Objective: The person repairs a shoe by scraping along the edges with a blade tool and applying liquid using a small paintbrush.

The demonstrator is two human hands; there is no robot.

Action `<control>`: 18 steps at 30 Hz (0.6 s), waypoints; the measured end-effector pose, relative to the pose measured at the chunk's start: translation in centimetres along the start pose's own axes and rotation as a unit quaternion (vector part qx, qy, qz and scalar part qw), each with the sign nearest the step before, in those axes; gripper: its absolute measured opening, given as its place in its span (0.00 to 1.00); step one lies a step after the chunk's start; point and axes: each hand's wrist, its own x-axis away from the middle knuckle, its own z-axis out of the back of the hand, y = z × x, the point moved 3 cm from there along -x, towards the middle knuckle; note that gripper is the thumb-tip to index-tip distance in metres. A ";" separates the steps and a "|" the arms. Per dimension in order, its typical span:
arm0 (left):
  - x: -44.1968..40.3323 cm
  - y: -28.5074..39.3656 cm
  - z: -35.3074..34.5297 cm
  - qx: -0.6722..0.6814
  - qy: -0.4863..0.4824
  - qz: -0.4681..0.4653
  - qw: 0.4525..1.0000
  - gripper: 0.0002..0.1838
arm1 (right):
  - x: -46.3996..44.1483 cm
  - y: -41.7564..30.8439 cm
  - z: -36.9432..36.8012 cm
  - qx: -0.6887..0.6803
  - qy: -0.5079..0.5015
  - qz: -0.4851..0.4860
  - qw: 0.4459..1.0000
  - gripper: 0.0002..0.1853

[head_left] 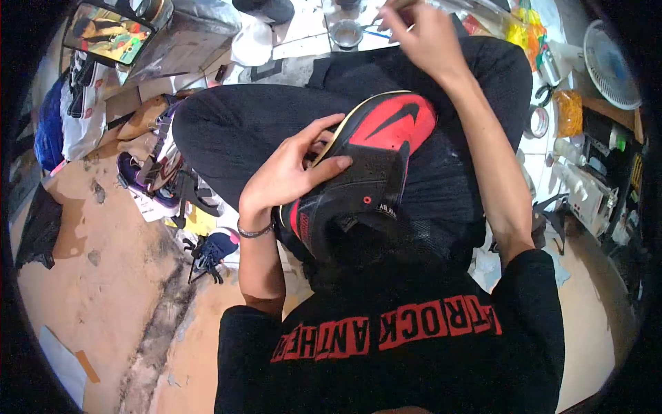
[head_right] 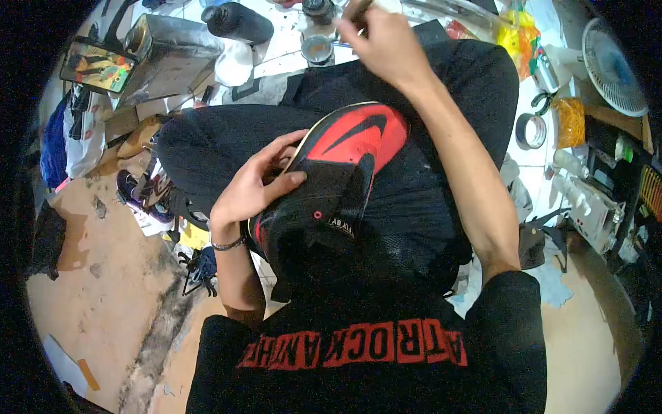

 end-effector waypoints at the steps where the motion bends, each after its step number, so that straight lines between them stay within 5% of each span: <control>1: 0.2 0.0 -0.1 0.019 -0.003 0.036 0.999 0.35 | 0.3 -2.0 1.9 -0.001 0.056 -0.036 0.998 0.11; 4: 0.0 0.6 -0.8 0.063 -0.022 0.032 0.997 0.35 | 2.6 -2.5 3.1 -0.311 0.029 -0.067 0.948 0.10; 7: -0.1 1.4 -1.3 0.008 -0.031 0.034 0.999 0.34 | 5.9 -3.8 2.3 -0.446 -0.003 -0.093 0.890 0.11; 10: -0.5 0.7 -1.6 0.034 -0.038 0.042 0.998 0.35 | 8.8 -5.4 1.9 -0.371 0.029 -0.031 0.928 0.13; 18: -1.0 -0.2 -0.7 0.003 -0.045 0.096 0.994 0.35 | 12.7 -4.6 -1.3 -0.493 0.001 -0.090 0.865 0.09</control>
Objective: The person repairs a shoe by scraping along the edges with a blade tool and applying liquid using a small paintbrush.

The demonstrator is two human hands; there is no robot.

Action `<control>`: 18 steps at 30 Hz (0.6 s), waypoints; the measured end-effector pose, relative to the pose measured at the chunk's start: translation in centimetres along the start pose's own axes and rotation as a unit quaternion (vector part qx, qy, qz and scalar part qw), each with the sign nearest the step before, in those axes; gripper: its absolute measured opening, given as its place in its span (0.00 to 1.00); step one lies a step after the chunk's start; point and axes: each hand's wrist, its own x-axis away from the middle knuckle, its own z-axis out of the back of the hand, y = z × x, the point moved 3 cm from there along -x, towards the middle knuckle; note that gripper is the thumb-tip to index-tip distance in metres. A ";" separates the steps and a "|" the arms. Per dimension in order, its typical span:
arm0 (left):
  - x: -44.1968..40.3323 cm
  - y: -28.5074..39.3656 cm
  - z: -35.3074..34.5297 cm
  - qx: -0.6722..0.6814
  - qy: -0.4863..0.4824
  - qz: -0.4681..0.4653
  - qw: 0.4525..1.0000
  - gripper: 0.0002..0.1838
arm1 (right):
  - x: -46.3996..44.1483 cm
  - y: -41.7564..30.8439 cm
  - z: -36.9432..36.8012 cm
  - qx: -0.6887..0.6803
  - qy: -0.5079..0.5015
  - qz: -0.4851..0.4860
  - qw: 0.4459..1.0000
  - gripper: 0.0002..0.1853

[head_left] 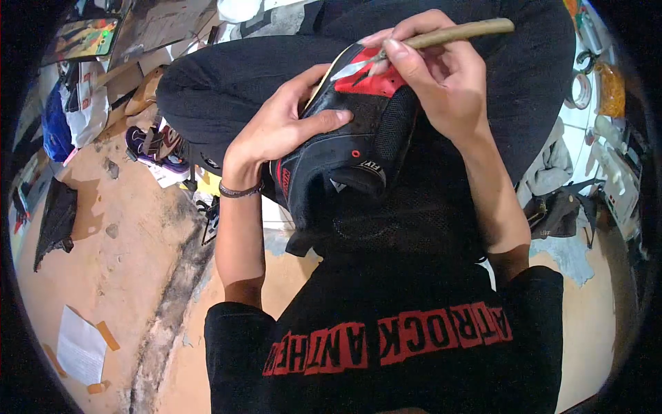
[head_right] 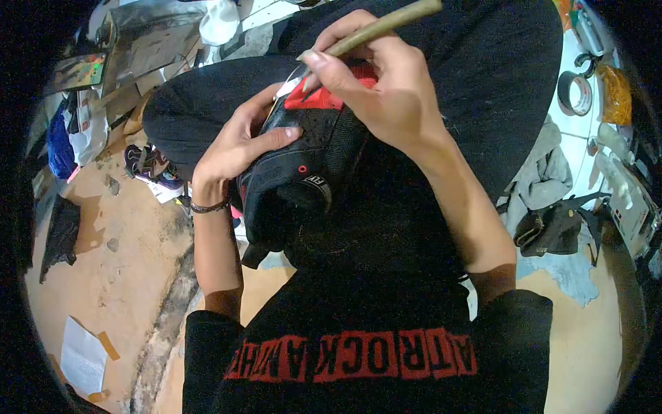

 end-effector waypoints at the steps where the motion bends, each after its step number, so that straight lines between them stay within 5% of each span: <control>1: 0.0 0.0 0.0 -0.005 -0.002 0.020 1.000 0.35 | -0.1 0.4 0.0 0.022 0.003 0.032 0.999 0.09; 18: -0.3 0.5 -0.4 0.044 -0.004 0.003 0.999 0.34 | -0.7 1.7 -0.4 0.113 -0.013 0.048 0.992 0.08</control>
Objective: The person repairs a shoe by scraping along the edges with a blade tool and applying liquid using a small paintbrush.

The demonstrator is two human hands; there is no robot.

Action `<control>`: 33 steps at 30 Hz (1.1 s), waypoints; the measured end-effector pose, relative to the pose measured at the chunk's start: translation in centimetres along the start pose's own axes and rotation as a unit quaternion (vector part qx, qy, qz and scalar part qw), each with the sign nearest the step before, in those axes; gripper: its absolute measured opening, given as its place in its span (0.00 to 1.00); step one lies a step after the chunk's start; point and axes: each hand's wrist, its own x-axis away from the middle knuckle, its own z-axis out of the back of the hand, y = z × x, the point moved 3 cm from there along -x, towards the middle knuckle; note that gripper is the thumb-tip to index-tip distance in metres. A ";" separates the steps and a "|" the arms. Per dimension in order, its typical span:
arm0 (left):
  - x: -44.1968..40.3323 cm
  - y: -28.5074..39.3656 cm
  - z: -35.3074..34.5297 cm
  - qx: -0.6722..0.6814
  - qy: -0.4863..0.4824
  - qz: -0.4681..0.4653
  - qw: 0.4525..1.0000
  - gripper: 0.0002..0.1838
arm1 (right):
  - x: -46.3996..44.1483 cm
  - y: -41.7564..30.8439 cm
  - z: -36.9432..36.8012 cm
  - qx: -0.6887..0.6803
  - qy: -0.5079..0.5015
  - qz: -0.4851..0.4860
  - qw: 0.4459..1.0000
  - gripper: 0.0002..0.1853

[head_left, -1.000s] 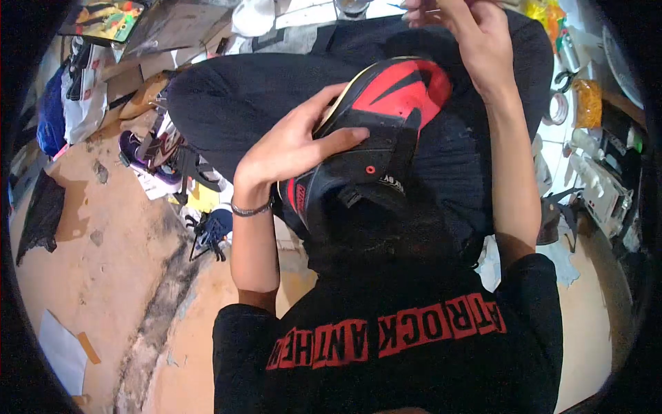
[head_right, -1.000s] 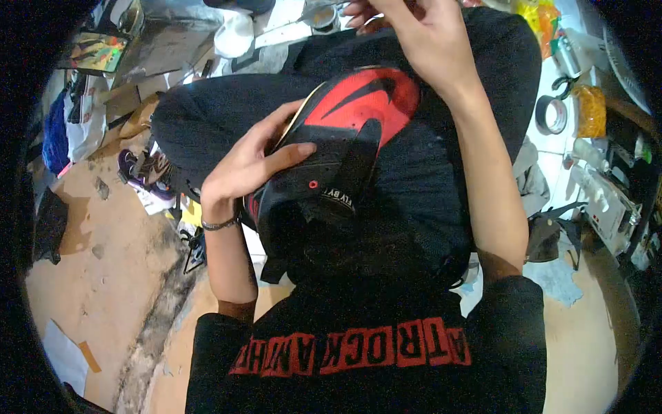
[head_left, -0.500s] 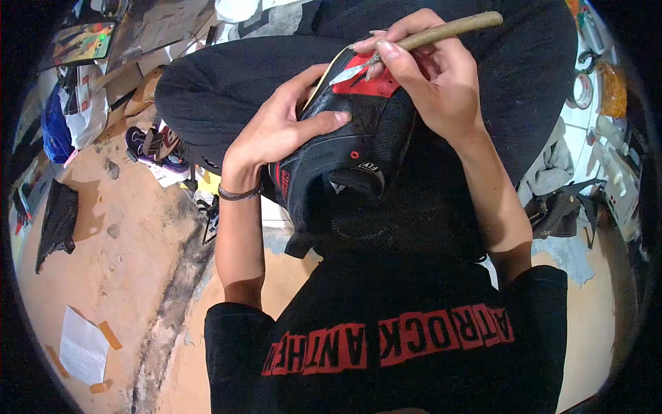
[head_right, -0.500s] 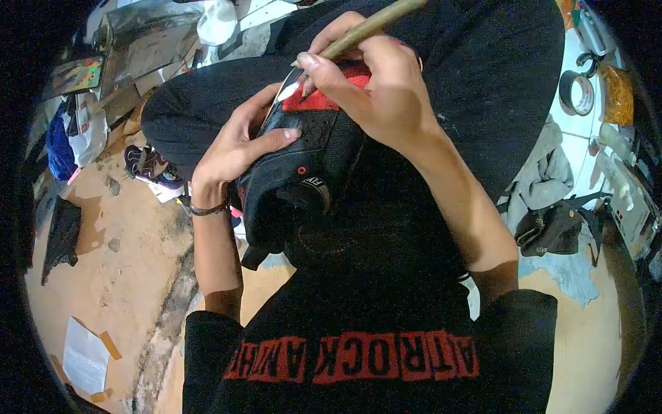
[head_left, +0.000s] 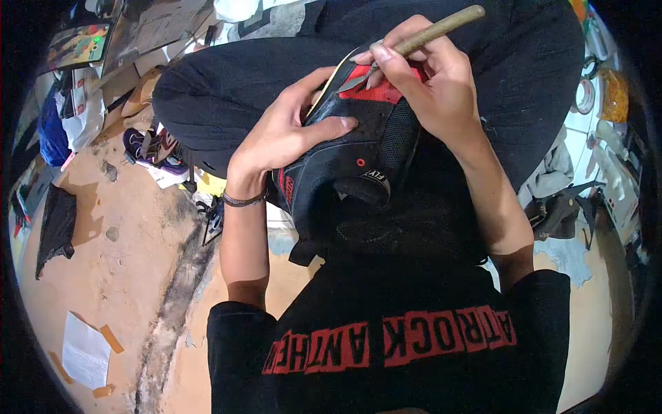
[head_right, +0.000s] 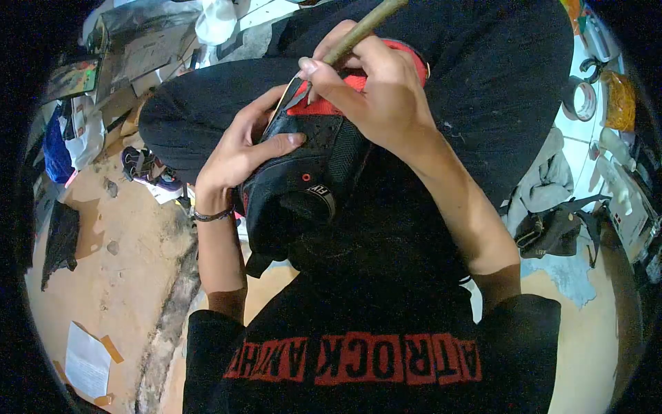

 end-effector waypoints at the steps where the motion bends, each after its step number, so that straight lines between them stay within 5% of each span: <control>1: 0.0 0.0 0.0 0.003 0.000 0.002 1.000 0.34 | -0.1 0.0 -0.1 0.003 0.000 -0.007 1.000 0.08; 7: -0.2 -0.7 0.2 0.003 0.013 -0.019 1.000 0.33 | -1.1 -1.7 -0.3 0.250 0.011 0.133 0.959 0.09; 13: -0.3 -0.6 0.1 0.013 0.016 -0.032 0.999 0.32 | -0.9 -1.6 0.1 0.101 0.037 0.081 0.991 0.09; 16: -0.2 -0.9 0.3 0.013 0.011 -0.014 1.000 0.32 | -1.0 -1.4 -0.1 0.122 0.028 0.104 0.987 0.09; 19: -0.2 -0.5 0.2 0.024 0.009 0.000 1.000 0.32 | -0.7 -0.7 -0.5 0.079 0.007 0.014 0.997 0.09; 23: -0.3 -0.6 0.1 -0.005 0.030 -0.030 0.999 0.33 | -0.8 -1.3 -1.0 0.178 -0.002 0.088 0.980 0.11; 33: -0.2 -0.7 0.0 0.030 0.019 -0.001 0.999 0.34 | -0.9 -1.1 -0.6 0.117 0.032 0.020 0.992 0.13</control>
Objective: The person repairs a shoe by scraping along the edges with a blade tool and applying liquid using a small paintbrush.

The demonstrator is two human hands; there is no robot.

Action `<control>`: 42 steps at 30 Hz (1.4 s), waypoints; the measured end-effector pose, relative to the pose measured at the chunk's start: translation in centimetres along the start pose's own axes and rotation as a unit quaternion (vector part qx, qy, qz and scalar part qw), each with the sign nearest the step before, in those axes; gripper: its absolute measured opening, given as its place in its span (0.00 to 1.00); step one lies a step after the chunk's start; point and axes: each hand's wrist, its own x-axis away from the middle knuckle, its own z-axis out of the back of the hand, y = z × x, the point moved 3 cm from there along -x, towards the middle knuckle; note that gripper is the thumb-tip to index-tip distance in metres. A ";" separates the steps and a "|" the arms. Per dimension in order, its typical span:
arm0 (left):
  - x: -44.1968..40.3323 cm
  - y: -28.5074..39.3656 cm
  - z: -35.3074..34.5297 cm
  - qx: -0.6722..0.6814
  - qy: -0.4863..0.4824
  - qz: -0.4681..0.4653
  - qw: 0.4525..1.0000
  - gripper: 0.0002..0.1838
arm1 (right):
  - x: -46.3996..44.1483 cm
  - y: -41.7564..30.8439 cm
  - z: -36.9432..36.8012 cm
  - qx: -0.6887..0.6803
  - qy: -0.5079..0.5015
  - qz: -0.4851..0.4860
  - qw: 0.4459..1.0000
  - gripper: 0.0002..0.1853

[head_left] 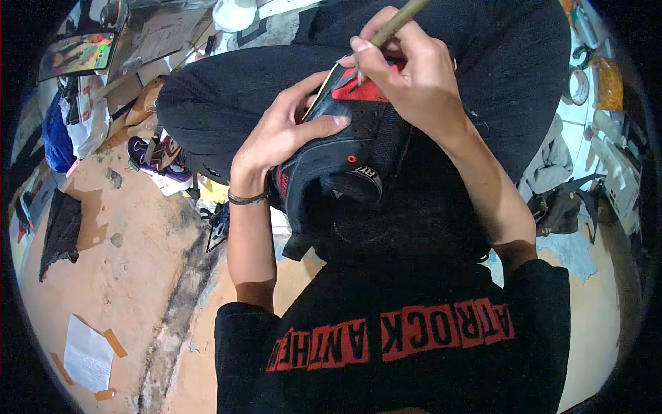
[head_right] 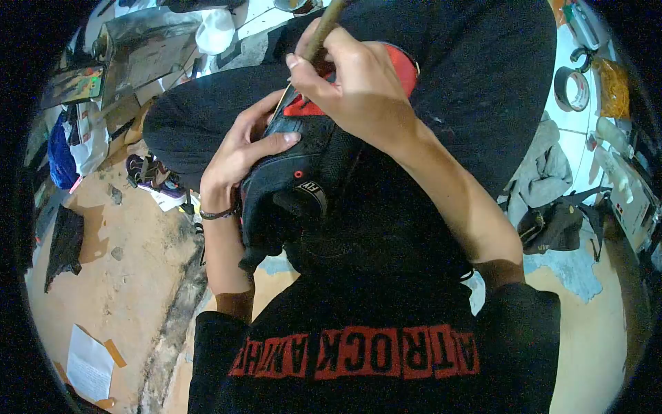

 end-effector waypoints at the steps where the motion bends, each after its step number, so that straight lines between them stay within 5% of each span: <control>1: 0.0 0.0 0.0 0.002 0.000 0.005 1.000 0.34 | 0.0 0.0 0.0 -0.003 -0.006 -0.002 1.000 0.13; 7: 0.0 -0.1 0.2 -0.006 0.004 0.006 1.000 0.34 | -0.1 -0.1 0.0 0.017 -0.059 0.006 0.998 0.06; 13: 0.1 0.0 0.0 0.002 0.006 0.005 1.000 0.34 | 0.1 0.3 0.0 -0.082 -0.017 -0.050 0.995 0.05; 23: -0.3 -0.3 0.1 0.021 -0.005 0.007 1.000 0.34 | -0.2 0.9 -0.2 -0.029 -0.003 -0.010 1.000 0.11; 35: -0.2 0.3 0.2 0.032 -0.039 0.008 0.999 0.37 | -0.7 -0.9 0.9 -0.079 -0.059 -0.090 0.991 0.06; 37: -0.2 0.0 0.2 0.057 -0.038 0.010 0.998 0.34 | -1.3 -0.2 2.1 -0.107 0.009 -0.054 0.993 0.07; 39: -0.8 -0.9 0.7 -0.014 -0.023 0.001 1.000 0.30 | -2.2 -0.6 4.6 -0.064 0.040 -0.050 0.996 0.07; 42: -1.9 -0.7 0.7 -0.081 0.006 -0.010 0.997 0.26 | -6.0 -2.8 8.4 0.283 0.040 0.101 0.953 0.07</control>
